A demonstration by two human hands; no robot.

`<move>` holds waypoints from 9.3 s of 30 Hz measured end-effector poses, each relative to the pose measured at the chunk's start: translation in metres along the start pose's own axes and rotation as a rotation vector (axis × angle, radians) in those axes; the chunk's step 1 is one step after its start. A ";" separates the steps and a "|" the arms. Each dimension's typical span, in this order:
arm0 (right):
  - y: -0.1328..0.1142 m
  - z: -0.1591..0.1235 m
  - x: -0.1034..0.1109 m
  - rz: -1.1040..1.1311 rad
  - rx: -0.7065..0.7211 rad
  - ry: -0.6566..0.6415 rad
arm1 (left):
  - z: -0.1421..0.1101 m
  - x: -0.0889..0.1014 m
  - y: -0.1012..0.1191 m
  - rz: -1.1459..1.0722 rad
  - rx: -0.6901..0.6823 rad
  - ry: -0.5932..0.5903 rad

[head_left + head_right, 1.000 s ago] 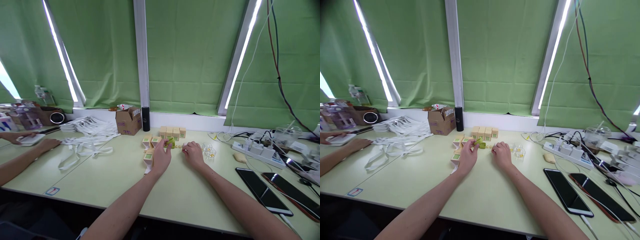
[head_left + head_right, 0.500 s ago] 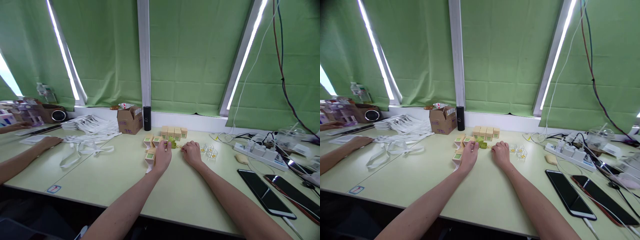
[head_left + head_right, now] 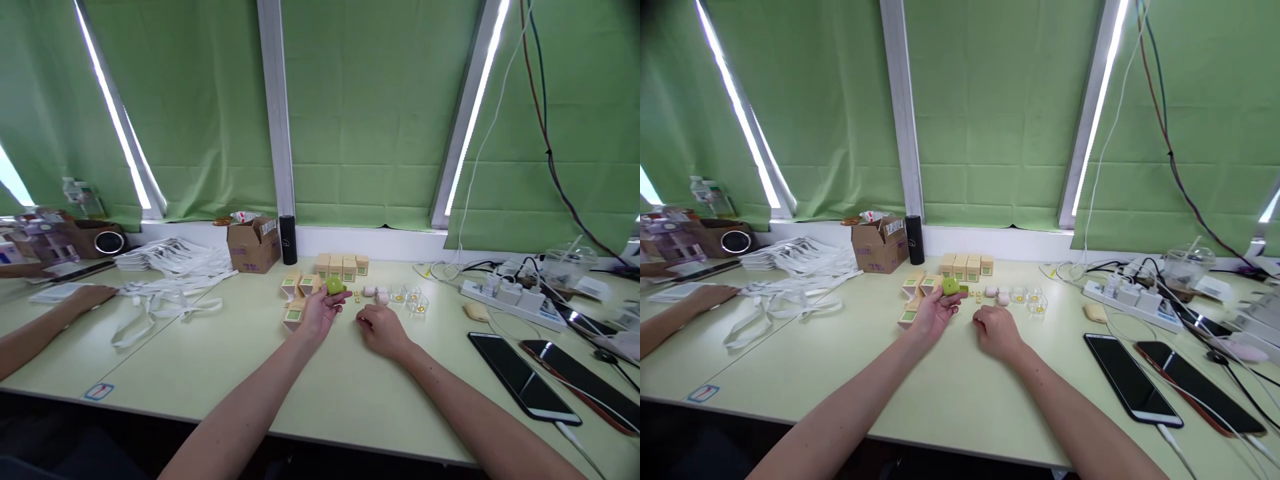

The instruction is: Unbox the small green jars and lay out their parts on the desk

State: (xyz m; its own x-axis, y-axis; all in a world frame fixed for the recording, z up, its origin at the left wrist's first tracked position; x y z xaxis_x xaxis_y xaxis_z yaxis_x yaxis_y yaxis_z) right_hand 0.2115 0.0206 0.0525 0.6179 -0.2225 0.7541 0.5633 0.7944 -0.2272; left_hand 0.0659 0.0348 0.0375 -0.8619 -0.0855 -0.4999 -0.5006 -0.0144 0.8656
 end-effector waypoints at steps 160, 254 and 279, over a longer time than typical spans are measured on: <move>0.051 -0.023 0.027 0.535 -0.375 0.085 | -0.034 -0.047 0.025 1.449 -0.560 -0.168; 0.015 -0.020 0.075 0.511 -0.257 0.513 | -0.069 -0.078 0.035 1.556 -1.089 -0.204; -0.019 -0.016 0.097 0.130 0.087 0.537 | -0.064 -0.075 0.025 1.606 -1.075 -0.203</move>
State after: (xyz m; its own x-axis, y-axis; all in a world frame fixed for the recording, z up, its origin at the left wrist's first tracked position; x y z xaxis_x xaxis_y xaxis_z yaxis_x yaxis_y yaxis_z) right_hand 0.2693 -0.0255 0.1199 0.8846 -0.3584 0.2984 0.4309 0.8730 -0.2286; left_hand 0.1230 -0.0232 0.0988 -0.4279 -0.5411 0.7240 0.8216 -0.5666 0.0621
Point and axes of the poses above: each hand's wrist, its own z-axis towards the middle knuckle, its own x-axis out of the back of the hand, y = z × x, the point moved 10 cm from there along z, towards the middle knuckle, and after that the axes turned 6 degrees about z, right-handed, at the moved point
